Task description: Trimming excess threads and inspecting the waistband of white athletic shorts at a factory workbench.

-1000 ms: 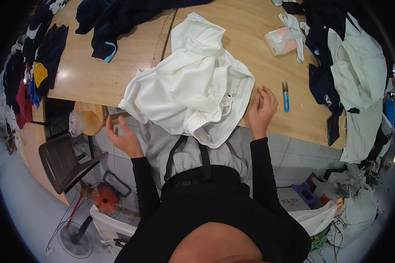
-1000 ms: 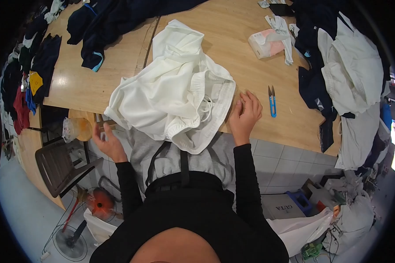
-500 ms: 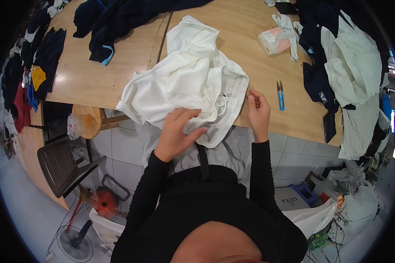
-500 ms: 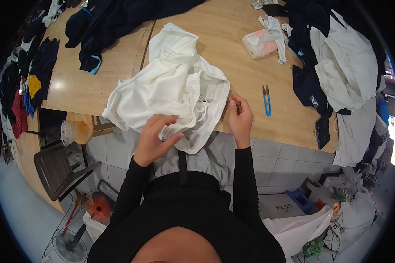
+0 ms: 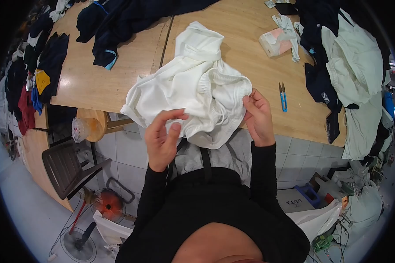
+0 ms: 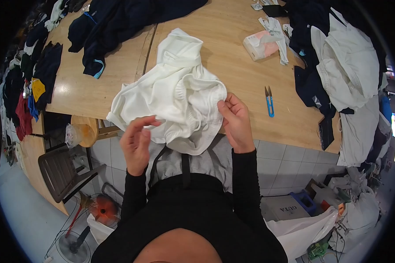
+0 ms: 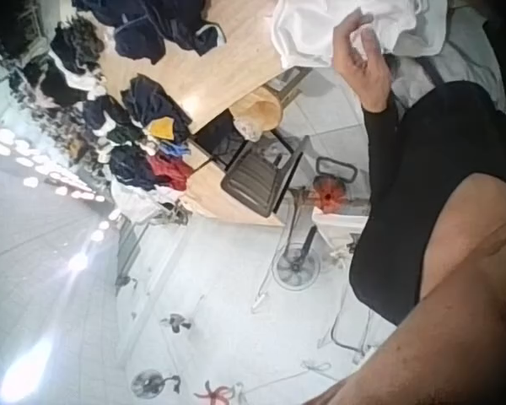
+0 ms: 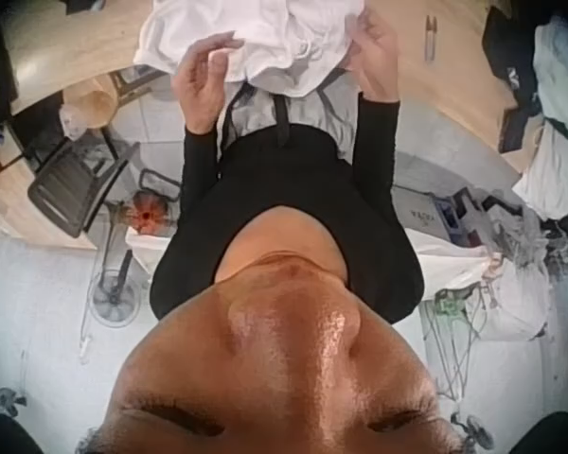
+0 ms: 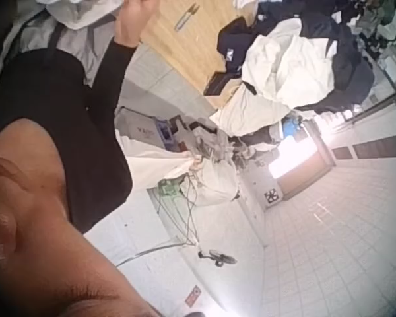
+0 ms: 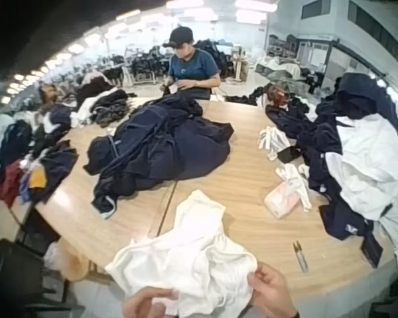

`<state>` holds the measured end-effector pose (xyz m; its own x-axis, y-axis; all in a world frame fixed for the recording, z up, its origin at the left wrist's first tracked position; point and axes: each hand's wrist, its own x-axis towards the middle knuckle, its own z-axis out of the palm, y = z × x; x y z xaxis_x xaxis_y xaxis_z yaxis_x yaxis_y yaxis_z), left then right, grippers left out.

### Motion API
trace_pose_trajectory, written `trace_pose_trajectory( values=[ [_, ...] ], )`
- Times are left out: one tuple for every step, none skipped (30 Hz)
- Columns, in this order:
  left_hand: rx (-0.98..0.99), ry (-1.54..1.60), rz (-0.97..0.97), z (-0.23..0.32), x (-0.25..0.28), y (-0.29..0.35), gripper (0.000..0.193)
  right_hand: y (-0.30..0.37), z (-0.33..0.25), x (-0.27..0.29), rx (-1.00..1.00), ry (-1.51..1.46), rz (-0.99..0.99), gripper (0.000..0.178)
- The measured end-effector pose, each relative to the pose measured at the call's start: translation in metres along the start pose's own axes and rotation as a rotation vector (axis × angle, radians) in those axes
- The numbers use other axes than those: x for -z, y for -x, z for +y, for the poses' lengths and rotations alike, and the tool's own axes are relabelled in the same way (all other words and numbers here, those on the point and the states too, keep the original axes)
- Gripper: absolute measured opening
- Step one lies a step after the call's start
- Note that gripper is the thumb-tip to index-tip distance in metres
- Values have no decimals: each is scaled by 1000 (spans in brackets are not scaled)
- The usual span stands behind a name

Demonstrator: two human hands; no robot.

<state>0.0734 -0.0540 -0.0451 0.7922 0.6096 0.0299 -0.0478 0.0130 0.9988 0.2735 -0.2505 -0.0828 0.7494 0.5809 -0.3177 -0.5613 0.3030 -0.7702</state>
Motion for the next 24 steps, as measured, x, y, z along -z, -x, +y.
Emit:
trace_pose_trajectory(
  values=[
    [-40, -30, -52, 6, 10, 0, 29, 8, -10, -10, -18, 60, -56, 14],
    [-38, -32, -50, 12, 9, -5, 29, 15, -19, -18, -36, 119, -109, 13],
    [-153, -111, -78, 21, 6, -13, 31, 19, -27, -25, -40, 118, -111, 13],
    [-270, -186, -110, 31, 1, -21, 33, 25, -36, -32, -19, 162, -154, 13],
    [-267, -184, -110, 40, -9, -28, 33, 29, -43, -36, 0, 207, -197, 13],
    [-297, -229, -118, 48, -23, -36, 33, 32, -50, -40, -2, 208, -195, 13],
    [-329, -275, -128, 54, -36, -42, 33, 35, -57, -45, 8, 270, -255, 13],
    [-328, -276, -126, 56, -43, -46, 33, 40, -63, -50, 14, 331, -319, 13],
    [-350, -367, -189, 58, -49, -49, 34, 44, -70, -56, 13, 331, -322, 13],
    [-367, -455, -255, 55, -53, -54, 34, 45, -74, -58, -19, 370, -350, 13],
    [-361, -455, -255, 49, -52, -56, 34, 45, -75, -58, -51, 409, -378, 14],
    [-191, -324, -406, 39, -50, -56, 34, 46, -74, -56, -58, 408, -377, 14],
    [-28, -185, -558, 34, -49, -56, 34, 50, -75, -55, -51, 423, -357, 14],
    [-26, -180, -563, 33, -49, -53, 34, 53, -75, -53, -47, 437, -338, 14],
    [93, -50, -536, 33, -47, -49, 30, 54, -74, -51, -50, 438, -332, 14],
    [216, 79, -507, 33, -46, -44, 27, 56, -73, -50, -34, 473, -293, 13],
    [226, 81, -510, 33, -44, -41, 27, 58, -72, -49, -20, 509, -255, 13],
    [239, 140, -493, 34, -41, -39, 24, 59, -70, -49, -29, 506, -250, 13],
    [253, 200, -472, 36, -39, -37, 21, 60, -68, -52, 7, 514, -225, 13],
    [266, 260, -449, 39, -38, -35, 18, 61, -66, -55, 43, 523, -201, 12],
    [252, 279, -454, 45, -37, -36, 19, 63, -65, -61, 30, 521, -200, 12],
    [261, 278, -450, 46, -35, -35, 19, 63, -64, -68, 92, 558, -156, 13],
    [281, 310, -440, 46, -33, -33, 20, 64, -62, -72, 154, 594, -113, 13],
    [299, 341, -430, 46, -30, -32, 21, 64, -60, -74, 146, 591, -113, 13]
  ],
)
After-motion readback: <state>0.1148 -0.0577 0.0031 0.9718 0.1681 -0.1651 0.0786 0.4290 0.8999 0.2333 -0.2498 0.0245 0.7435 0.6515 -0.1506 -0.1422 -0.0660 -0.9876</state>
